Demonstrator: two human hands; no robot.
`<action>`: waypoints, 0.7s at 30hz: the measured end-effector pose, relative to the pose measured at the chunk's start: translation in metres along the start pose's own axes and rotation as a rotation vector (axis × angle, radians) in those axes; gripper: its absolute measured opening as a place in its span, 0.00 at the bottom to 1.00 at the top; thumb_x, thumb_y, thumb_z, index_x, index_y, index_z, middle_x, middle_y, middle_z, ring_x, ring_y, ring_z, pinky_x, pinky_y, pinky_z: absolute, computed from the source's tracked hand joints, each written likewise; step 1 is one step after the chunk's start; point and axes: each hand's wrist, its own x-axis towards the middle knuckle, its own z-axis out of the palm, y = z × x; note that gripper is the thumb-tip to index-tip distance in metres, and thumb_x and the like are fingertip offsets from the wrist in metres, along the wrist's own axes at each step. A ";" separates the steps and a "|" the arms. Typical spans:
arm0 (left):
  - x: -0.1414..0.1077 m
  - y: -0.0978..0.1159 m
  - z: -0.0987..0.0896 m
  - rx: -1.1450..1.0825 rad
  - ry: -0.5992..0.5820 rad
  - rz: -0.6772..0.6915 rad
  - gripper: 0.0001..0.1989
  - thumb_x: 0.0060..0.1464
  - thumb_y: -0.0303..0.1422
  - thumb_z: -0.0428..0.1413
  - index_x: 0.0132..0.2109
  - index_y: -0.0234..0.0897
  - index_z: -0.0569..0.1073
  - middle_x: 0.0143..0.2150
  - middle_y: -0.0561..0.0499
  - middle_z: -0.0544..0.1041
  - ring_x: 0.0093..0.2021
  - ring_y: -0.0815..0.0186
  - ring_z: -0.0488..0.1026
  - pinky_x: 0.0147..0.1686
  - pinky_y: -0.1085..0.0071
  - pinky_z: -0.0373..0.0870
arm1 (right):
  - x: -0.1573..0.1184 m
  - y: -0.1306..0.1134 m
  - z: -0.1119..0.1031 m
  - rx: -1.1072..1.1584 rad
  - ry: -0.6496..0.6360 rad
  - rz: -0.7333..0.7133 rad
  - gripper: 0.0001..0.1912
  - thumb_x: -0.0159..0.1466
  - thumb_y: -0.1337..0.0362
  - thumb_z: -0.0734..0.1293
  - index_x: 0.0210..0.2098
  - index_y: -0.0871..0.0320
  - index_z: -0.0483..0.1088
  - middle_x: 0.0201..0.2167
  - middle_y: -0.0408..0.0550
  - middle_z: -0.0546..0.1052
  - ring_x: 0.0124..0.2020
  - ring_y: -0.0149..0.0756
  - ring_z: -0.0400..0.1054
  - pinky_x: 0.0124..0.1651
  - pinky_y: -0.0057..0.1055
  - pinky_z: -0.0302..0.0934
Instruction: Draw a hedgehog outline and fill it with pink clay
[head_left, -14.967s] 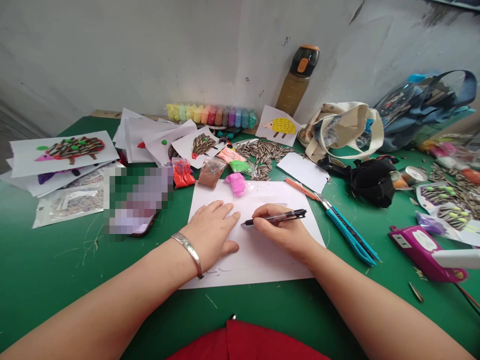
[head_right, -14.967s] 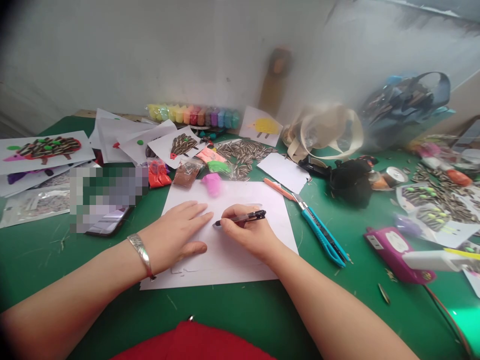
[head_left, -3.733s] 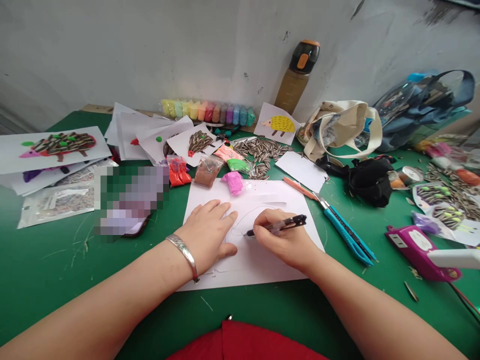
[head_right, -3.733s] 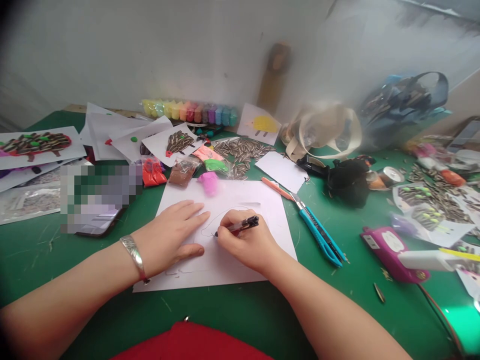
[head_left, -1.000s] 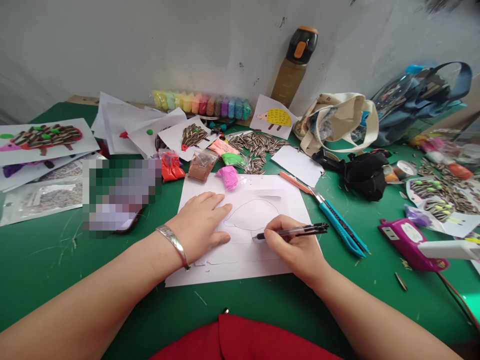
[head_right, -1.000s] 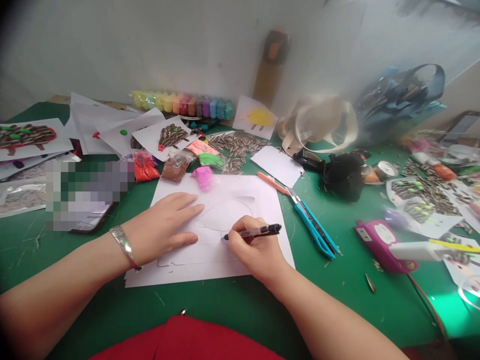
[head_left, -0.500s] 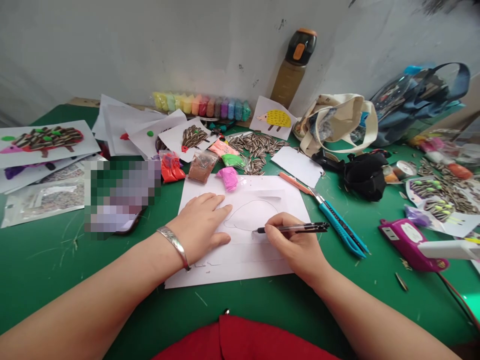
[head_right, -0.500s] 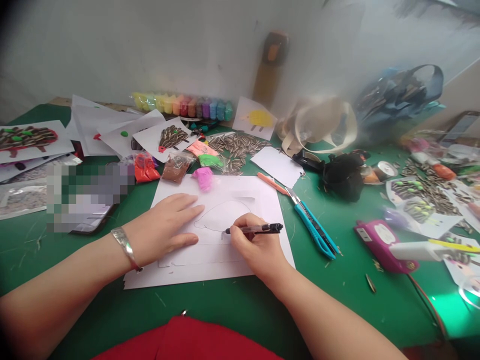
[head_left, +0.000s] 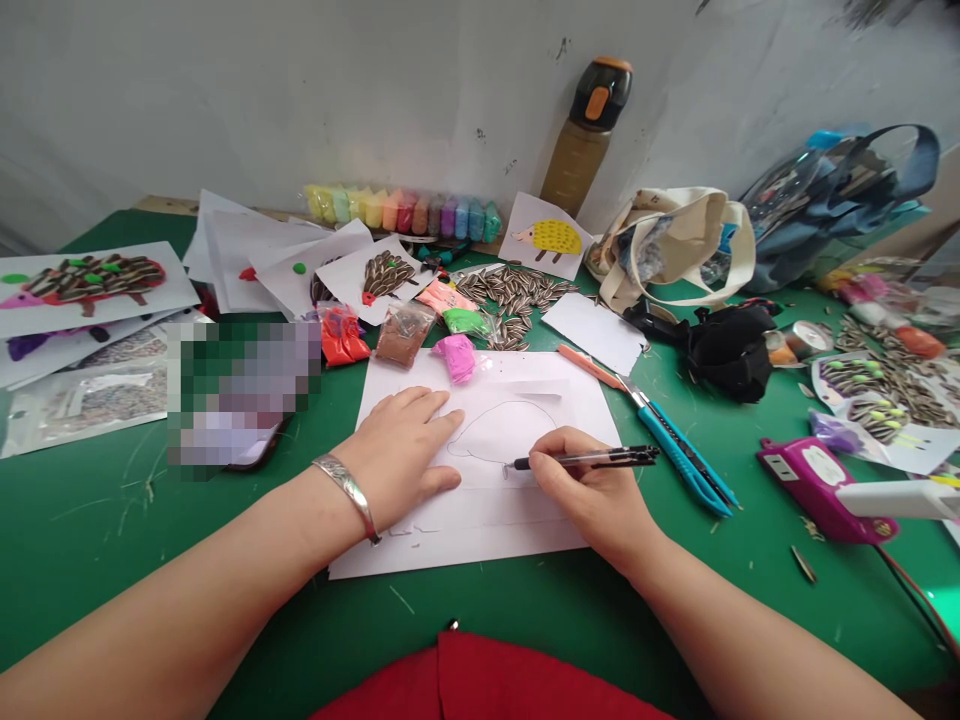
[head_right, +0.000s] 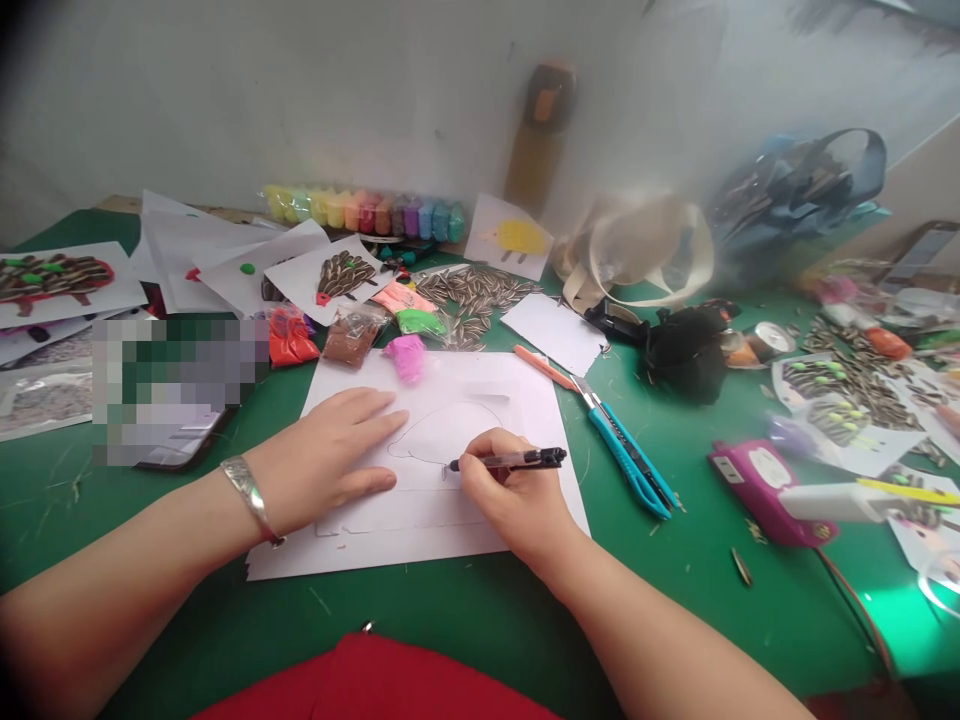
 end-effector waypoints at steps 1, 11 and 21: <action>0.000 0.000 0.000 -0.004 0.000 -0.001 0.25 0.53 0.40 0.60 0.56 0.36 0.69 0.58 0.39 0.66 0.58 0.49 0.61 0.56 0.55 0.61 | 0.000 0.000 0.000 -0.007 0.003 -0.003 0.07 0.60 0.64 0.64 0.27 0.56 0.70 0.24 0.41 0.70 0.26 0.31 0.60 0.28 0.28 0.54; 0.002 0.000 0.003 -0.025 0.033 0.005 0.25 0.52 0.39 0.61 0.56 0.35 0.70 0.57 0.39 0.68 0.58 0.48 0.61 0.55 0.54 0.62 | 0.000 -0.001 -0.001 0.005 -0.009 0.002 0.07 0.60 0.64 0.64 0.26 0.57 0.70 0.23 0.41 0.70 0.26 0.30 0.60 0.28 0.28 0.54; 0.001 0.001 0.001 -0.007 0.015 0.001 0.25 0.52 0.39 0.61 0.56 0.35 0.70 0.58 0.38 0.67 0.58 0.48 0.61 0.56 0.54 0.62 | 0.000 0.000 -0.001 0.002 -0.013 0.001 0.07 0.59 0.65 0.64 0.25 0.57 0.69 0.22 0.40 0.69 0.25 0.30 0.60 0.27 0.27 0.54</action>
